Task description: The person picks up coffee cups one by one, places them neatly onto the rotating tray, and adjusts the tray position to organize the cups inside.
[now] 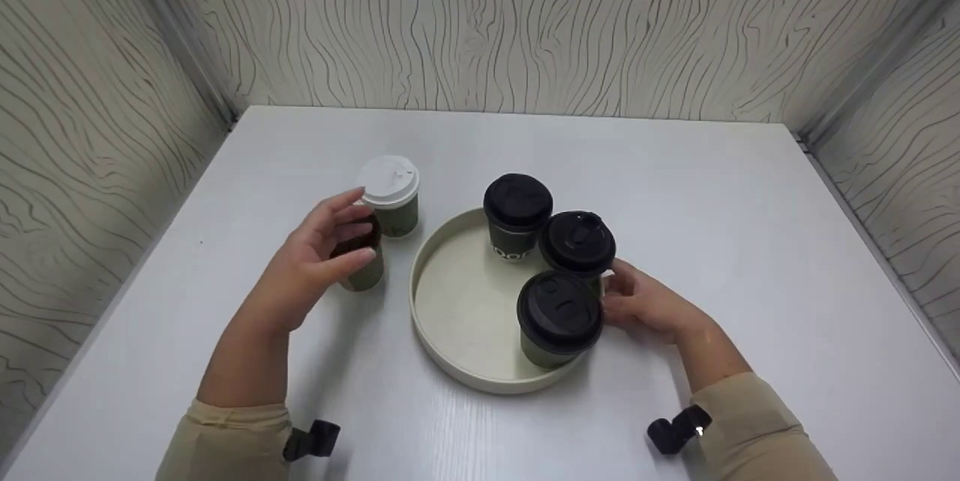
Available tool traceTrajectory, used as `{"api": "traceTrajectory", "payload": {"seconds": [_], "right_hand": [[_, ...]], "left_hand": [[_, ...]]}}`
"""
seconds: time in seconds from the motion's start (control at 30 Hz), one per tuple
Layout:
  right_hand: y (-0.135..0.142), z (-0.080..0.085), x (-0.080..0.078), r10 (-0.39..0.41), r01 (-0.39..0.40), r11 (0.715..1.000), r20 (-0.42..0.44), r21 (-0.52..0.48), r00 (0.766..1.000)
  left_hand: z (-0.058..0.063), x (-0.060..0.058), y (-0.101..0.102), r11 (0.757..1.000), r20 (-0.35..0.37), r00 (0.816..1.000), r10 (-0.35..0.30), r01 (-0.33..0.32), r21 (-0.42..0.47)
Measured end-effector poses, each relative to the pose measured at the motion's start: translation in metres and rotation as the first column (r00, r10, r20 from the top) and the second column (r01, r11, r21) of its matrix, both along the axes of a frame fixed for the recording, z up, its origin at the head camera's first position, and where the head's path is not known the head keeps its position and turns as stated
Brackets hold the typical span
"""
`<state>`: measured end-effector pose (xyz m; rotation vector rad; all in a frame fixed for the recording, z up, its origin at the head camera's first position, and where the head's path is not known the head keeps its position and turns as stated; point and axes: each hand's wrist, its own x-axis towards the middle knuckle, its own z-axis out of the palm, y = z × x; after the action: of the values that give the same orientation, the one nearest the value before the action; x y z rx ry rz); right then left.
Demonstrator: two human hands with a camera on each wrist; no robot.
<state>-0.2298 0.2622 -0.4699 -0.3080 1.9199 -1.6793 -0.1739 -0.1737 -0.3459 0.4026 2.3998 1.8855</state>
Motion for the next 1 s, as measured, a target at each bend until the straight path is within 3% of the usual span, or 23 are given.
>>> {"api": "traceTrajectory", "payload": {"seconds": [0.2, 0.43, 0.67, 1.0], "right_hand": [[-0.001, 0.0, 0.0, 0.001, -0.001, 1.0, -0.007, 0.001, 1.0], [-0.001, 0.0, 0.0, 0.001, -0.001, 1.0, -0.01, -0.002, 1.0], [-0.001, 0.002, 0.001, -0.002, 0.003, 1.0, -0.022, 0.012, 1.0], [0.0, -0.001, 0.0, 0.005, -0.004, 1.0, -0.036, 0.024, 0.999]], "left_hand": [[0.009, -0.005, -0.016, 0.988, -0.09, 0.984, 0.151, -0.149, 0.033], [-0.002, -0.012, -0.04, 0.962, -0.067, 0.96, 0.271, -0.268, 0.047], [-0.02, -0.019, -0.057, 0.955, -0.039, 0.954, 0.296, -0.294, 0.049], [-0.044, -0.025, -0.065, 0.967, 0.003, 0.967, 0.254, -0.254, -0.022]]}}
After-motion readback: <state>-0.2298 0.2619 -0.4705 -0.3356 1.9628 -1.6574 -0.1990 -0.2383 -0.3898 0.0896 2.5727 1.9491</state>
